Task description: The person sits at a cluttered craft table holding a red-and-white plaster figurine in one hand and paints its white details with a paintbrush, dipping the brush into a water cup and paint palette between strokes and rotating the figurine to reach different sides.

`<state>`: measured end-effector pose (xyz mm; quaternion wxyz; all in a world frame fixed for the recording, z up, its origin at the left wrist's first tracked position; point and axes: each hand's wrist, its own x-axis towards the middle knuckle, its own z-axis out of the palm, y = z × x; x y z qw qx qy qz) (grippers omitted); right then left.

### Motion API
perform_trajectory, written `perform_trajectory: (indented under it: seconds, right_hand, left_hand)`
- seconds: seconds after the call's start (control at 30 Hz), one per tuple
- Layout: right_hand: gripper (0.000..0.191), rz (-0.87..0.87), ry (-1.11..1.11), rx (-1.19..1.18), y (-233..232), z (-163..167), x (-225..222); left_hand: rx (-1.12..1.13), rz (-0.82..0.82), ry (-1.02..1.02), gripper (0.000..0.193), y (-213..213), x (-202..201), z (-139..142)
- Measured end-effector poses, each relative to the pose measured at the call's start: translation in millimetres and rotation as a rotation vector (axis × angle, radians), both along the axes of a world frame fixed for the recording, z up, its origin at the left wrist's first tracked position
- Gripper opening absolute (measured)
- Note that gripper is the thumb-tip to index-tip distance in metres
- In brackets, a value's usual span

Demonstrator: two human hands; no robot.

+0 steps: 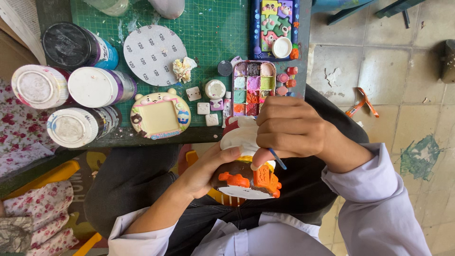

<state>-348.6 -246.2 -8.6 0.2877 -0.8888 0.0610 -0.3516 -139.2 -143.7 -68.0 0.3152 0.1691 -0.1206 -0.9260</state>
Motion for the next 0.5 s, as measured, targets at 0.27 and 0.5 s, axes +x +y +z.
perform_trajectory:
  seconds: [0.27, 0.5]
  right_hand:
    - [0.034, -0.016, 0.074, 0.037, 1.6, -1.0, 0.4]
    - [0.035, -0.005, 0.048, 0.071, 1.4, -1.5, 1.1]
  left_hand:
    - [0.040, -0.005, -0.039, 0.071, 3.7, -2.8, -7.4]
    - [-0.055, 0.016, -0.073, 0.071, 4.7, -0.9, -10.3]
